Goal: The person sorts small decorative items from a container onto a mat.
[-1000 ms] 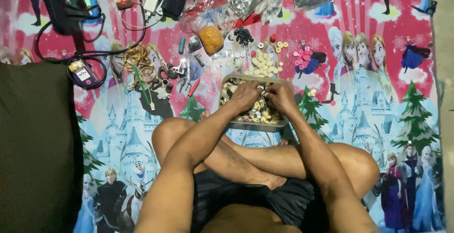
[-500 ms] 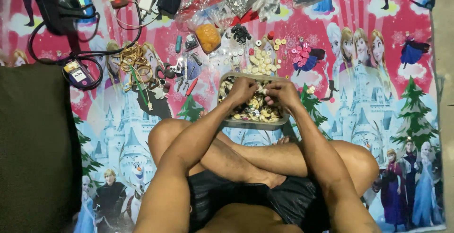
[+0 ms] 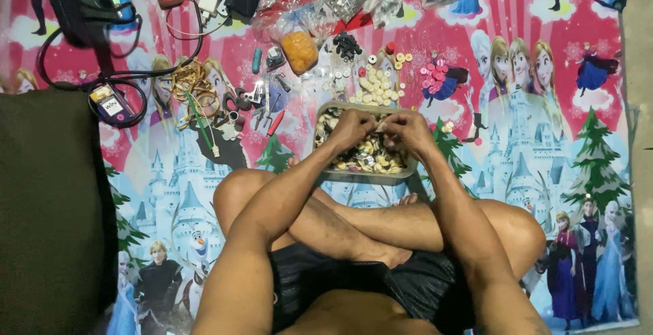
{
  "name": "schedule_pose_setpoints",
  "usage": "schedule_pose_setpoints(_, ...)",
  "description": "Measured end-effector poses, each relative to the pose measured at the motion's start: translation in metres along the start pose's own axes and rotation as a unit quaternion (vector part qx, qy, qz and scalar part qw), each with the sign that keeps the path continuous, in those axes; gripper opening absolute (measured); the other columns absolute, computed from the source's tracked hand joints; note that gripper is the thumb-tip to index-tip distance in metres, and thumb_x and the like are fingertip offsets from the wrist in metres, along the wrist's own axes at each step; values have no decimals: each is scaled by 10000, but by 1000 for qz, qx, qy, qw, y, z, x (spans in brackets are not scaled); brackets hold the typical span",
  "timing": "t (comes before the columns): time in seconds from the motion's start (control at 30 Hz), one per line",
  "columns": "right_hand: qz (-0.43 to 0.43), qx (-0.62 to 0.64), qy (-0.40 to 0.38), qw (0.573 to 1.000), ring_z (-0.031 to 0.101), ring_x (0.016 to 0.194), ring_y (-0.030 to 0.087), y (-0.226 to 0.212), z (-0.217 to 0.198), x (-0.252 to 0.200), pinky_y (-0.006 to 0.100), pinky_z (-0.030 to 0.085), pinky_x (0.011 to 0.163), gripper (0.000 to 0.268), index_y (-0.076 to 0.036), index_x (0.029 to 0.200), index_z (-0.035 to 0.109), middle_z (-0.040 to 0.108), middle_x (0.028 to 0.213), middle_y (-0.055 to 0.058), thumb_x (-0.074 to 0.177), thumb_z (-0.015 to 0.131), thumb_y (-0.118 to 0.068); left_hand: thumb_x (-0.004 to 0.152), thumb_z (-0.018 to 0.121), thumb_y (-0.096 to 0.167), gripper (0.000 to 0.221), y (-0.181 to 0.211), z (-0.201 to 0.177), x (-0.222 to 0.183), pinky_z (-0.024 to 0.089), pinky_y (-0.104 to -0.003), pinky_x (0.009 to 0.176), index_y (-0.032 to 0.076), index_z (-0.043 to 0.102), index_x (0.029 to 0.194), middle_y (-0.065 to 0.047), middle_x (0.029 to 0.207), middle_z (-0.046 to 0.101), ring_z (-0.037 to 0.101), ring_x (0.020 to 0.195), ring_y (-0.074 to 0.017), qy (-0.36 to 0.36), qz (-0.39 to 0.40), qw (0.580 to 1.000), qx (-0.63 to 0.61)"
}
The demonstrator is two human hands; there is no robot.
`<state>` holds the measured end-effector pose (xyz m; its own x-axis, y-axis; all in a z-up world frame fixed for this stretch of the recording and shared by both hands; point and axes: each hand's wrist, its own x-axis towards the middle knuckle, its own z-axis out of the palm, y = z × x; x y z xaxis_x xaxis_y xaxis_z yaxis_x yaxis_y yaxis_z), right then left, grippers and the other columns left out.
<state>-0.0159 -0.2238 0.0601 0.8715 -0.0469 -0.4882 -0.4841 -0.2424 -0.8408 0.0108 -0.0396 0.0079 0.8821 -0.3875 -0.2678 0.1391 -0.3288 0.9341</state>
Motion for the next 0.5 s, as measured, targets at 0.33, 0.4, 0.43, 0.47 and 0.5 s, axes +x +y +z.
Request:
schedule_pose_setpoints(0.33, -140, -453, -10, 880, 729, 1007, 386, 63, -40, 37, 507, 583, 915, 180, -188, 1049, 788, 784, 975, 131, 881, 745, -235, 910, 668, 234, 168, -36, 39, -1, 559, -479, 842, 106, 747, 983, -134, 984, 707, 668, 1035, -390, -63, 192, 922, 330)
schedule_pose_setpoints(0.4, -120, -489, -8, 864, 732, 1031, 385, 74, -36, 39, 491, 582, 949, 204, -211, 1052, 802, 791, 983, 126, 865, 735, -254, 954, 589, 136, 226, -8, 38, -18, 531, -498, 862, 53, 718, 1120, -160, 1090, 665, 599, 1124, -421, -61, 238, 898, 364)
schedule_pose_setpoints(0.43, -120, -488, -6, 864, 732, 1031, 385, 67, -38, 38, 491, 582, 949, 204, -211, 1052, 802, 791, 983, 126, 865, 735, -254, 954, 589, 136, 226, -14, 44, -15, 531, -498, 862, 53, 718, 1120, -160, 1090, 665, 599, 1124, -421, -61, 240, 897, 365)
schedule_pose_setpoints(0.47, -131, -474, 4, 871, 729, 1009, 400, 59, -40, 36, 500, 584, 932, 183, -193, 1041, 796, 785, 963, 140, 877, 736, -247, 965, 577, 141, 222, -21, 49, -11, 521, -474, 836, 79, 717, 1126, -126, 1087, 641, 586, 1109, -384, -42, 265, 878, 397)
schedule_pose_setpoints(0.5, -140, -461, 14, 876, 727, 987, 415, 52, -44, 33, 510, 586, 914, 164, -174, 1029, 789, 779, 944, 153, 889, 736, -240, 977, 564, 146, 221, -26, 57, -8, 512, -451, 810, 106, 717, 1133, -92, 1085, 618, 574, 1093, -347, -23, 290, 857, 425)
